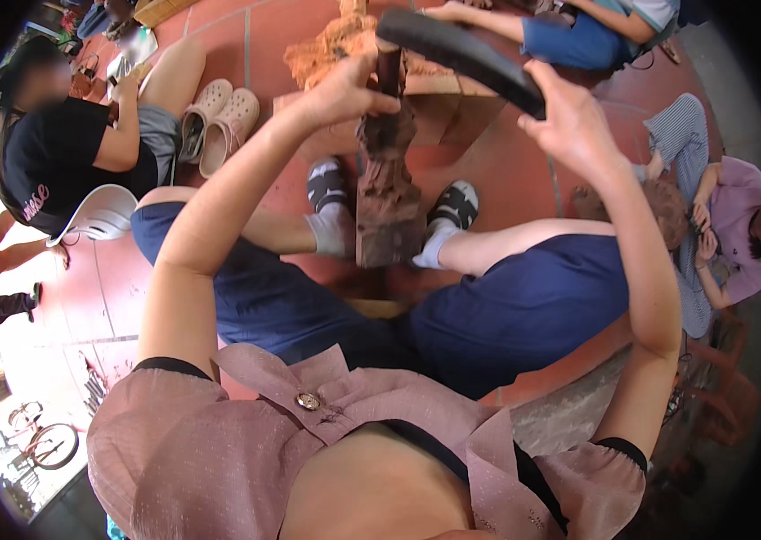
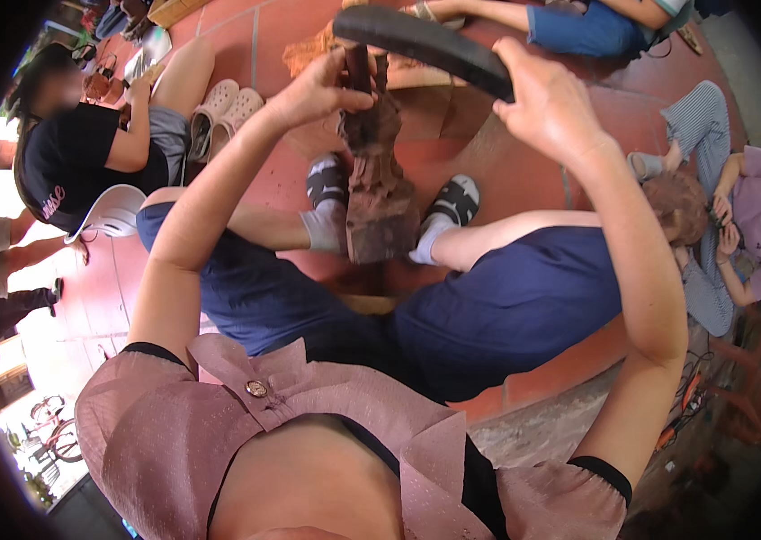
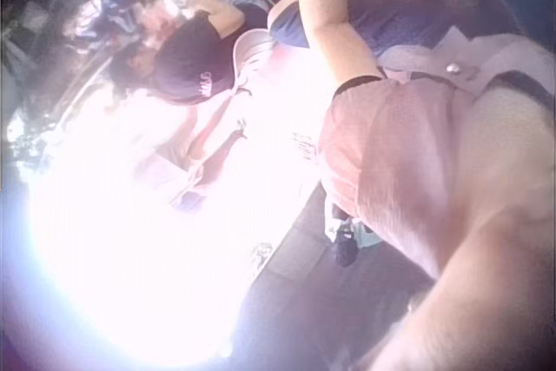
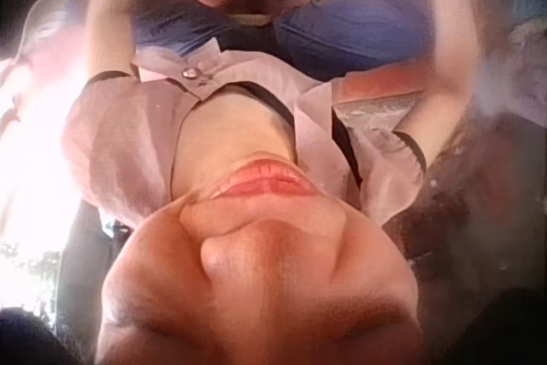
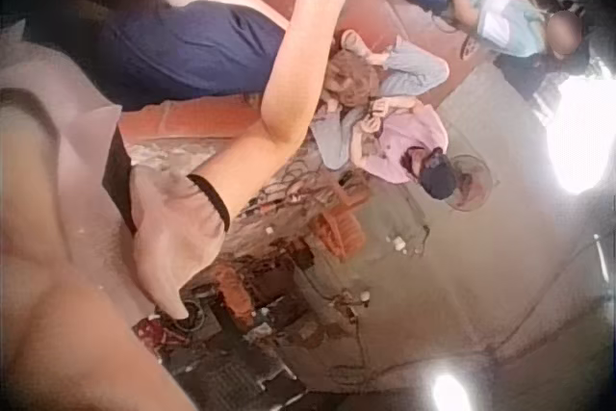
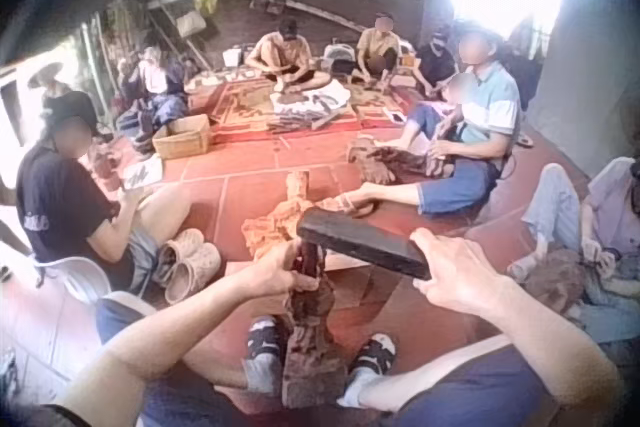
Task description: The person sits on the floor and uses a chisel and mallet to carve a wooden sculpture. They repeatedly strike the chisel with the mallet to shape the wood, occasionally adjusting the sculpture's position.
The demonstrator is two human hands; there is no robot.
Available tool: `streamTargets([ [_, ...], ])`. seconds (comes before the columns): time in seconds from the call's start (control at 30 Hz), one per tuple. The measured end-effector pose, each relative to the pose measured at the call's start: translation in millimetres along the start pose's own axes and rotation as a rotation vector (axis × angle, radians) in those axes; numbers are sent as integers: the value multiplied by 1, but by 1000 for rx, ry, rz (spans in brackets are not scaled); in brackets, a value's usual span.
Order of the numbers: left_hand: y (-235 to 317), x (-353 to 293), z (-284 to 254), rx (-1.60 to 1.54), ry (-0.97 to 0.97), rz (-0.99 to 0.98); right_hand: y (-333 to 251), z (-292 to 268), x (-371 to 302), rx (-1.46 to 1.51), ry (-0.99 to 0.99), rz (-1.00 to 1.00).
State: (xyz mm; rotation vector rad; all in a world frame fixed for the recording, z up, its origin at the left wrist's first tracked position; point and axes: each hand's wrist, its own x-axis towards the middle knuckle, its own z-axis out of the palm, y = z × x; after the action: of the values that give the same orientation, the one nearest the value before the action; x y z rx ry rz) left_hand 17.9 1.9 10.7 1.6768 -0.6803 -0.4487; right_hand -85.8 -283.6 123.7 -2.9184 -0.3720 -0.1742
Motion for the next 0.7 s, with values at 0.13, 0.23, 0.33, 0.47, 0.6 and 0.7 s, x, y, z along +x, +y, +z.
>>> streamTargets([
  [0.13,33,-17,-1,-65,55,-45,7,0,-6,134,100,10],
  [0.23,38,-20,-4,-139,159,32,7,-3,-8,174,68,82],
  [0.33,54,-20,-3,-170,139,26,9,-7,-8,157,32,101],
  [0.47,46,-16,1,123,-26,157,9,-4,-11,99,105,26],
  [0.6,36,-19,7,15,40,72,-4,-15,-10,178,84,-25],
  [0.7,34,-17,7,50,20,46,-6,-16,-12,168,85,-18],
])
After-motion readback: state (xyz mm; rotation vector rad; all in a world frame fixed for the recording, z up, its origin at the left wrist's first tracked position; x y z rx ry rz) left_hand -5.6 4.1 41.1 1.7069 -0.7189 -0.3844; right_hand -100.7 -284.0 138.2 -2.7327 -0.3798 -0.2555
